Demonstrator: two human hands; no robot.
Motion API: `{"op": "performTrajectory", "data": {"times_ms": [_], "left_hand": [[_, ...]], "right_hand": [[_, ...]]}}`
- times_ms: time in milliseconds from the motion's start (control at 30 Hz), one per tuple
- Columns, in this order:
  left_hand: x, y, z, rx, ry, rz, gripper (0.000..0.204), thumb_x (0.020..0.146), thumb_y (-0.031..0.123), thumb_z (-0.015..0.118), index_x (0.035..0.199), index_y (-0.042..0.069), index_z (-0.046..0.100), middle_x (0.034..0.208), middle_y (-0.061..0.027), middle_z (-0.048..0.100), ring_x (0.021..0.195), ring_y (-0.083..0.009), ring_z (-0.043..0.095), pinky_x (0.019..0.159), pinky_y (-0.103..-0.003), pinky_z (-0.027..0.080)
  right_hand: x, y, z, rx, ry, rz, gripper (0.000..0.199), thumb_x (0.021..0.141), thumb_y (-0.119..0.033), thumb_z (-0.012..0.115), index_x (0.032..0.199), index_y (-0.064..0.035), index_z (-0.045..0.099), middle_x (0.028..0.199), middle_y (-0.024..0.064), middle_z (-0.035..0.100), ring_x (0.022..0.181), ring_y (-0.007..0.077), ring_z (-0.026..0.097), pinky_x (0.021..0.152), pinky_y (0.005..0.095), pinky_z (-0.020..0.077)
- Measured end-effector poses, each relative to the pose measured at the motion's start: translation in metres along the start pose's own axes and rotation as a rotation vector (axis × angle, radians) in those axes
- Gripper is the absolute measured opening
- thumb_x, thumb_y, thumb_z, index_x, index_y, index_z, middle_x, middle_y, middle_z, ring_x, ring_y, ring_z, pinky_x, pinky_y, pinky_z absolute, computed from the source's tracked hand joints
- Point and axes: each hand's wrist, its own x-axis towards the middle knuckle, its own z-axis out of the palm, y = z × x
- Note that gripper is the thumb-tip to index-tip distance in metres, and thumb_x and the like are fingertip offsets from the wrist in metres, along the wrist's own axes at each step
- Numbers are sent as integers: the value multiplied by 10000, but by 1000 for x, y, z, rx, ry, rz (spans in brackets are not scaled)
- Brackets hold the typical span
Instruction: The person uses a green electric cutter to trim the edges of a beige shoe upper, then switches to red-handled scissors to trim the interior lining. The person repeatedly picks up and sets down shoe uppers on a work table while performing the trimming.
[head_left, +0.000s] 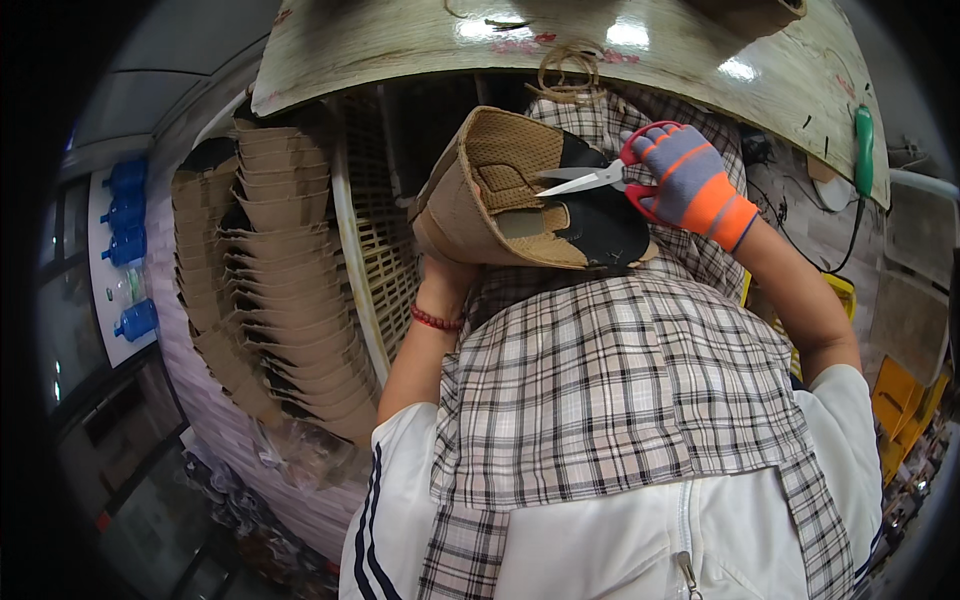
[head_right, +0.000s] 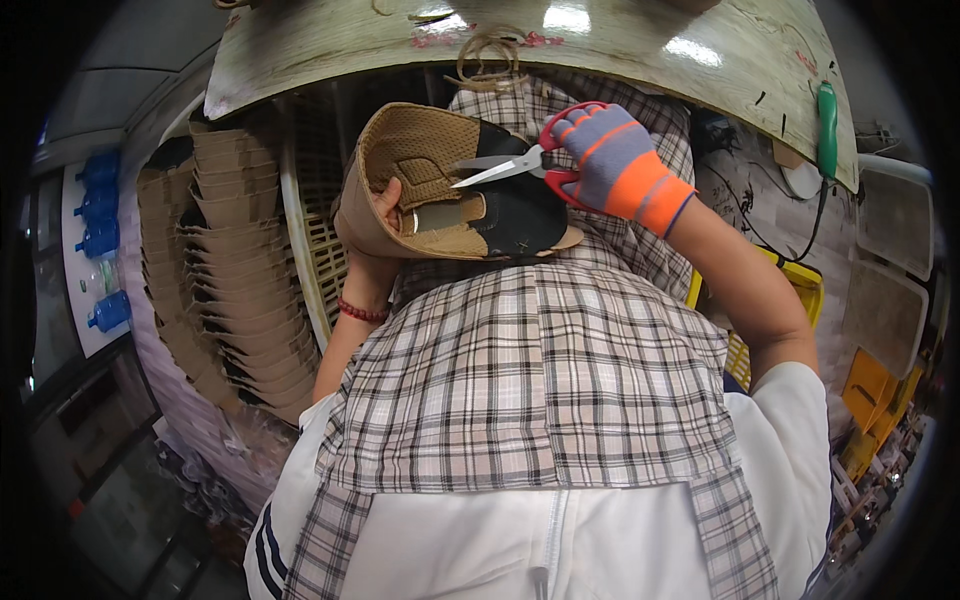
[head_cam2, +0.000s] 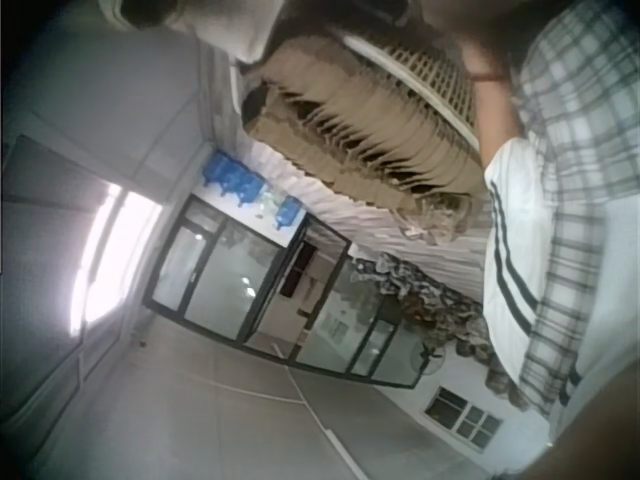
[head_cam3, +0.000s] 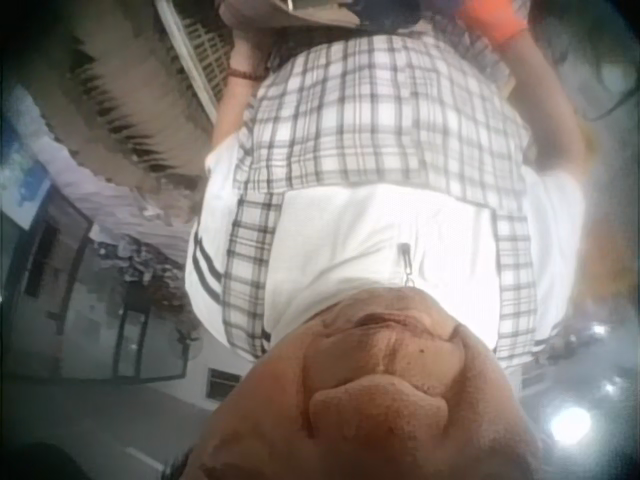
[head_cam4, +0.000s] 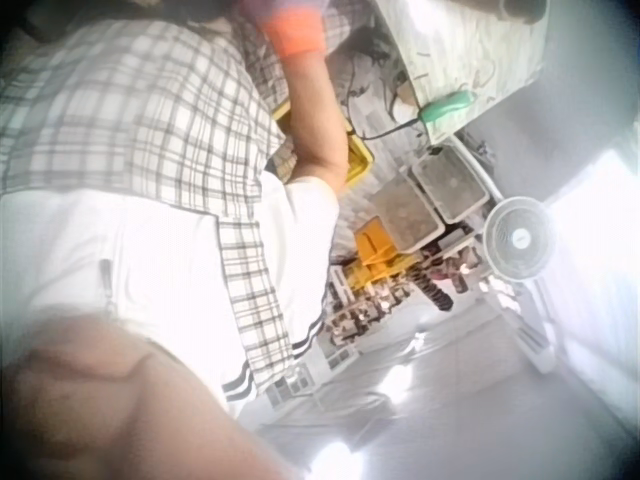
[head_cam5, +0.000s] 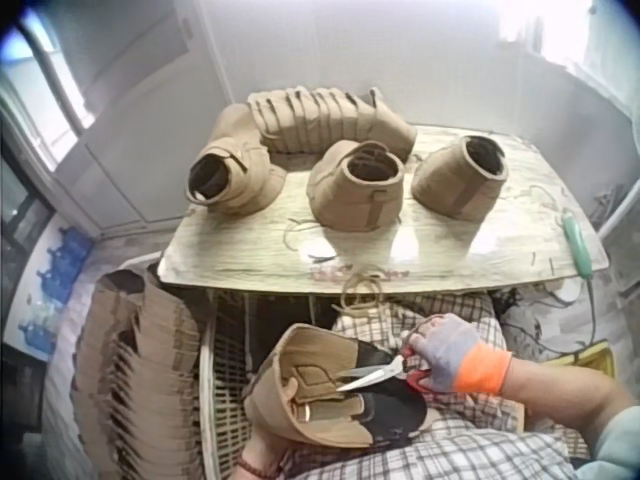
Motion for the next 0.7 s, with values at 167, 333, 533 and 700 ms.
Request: {"op": "performTrajectory", "data": {"times_ms": [167, 333, 533, 700], "left_hand": [[-3, 2, -1, 66, -53, 119, 447, 947, 206, 688, 1317, 13, 528, 1242, -94, 627, 1098, -193, 622, 926, -340, 533], [-9, 28, 15, -302, -63, -75, 436, 951, 206, 684, 1307, 1, 537, 1233, -91, 627, 1110, -192, 613, 943, -345, 523], [-7, 22, 9, -189, -102, -23, 449, 954, 214, 682, 1324, 10, 530, 1246, -79, 620, 1100, -177, 613, 929, -328, 519], [-16, 12, 3, -71, -50, 59, 456, 953, 221, 685, 1332, 23, 528, 1265, -66, 615, 1119, -170, 603, 947, -330, 507]], "right_hand": [[6, -7, 1, -89, -131, 38, 293, 707, -275, 813, 937, -159, 672, 845, 43, 655, 832, 235, 642, 741, 369, 495], [-14, 6, 5, -92, -153, 148, 284, 712, -288, 807, 929, -161, 674, 833, 49, 657, 801, 244, 646, 689, 379, 503], [2, -12, -7, -37, -15, 12, 266, 727, -300, 793, 920, -158, 678, 819, 49, 667, 813, 239, 662, 715, 372, 514], [-6, 1, 0, -112, -89, 61, 282, 710, -293, 806, 924, -162, 676, 825, 50, 668, 798, 236, 655, 710, 364, 512]]}}
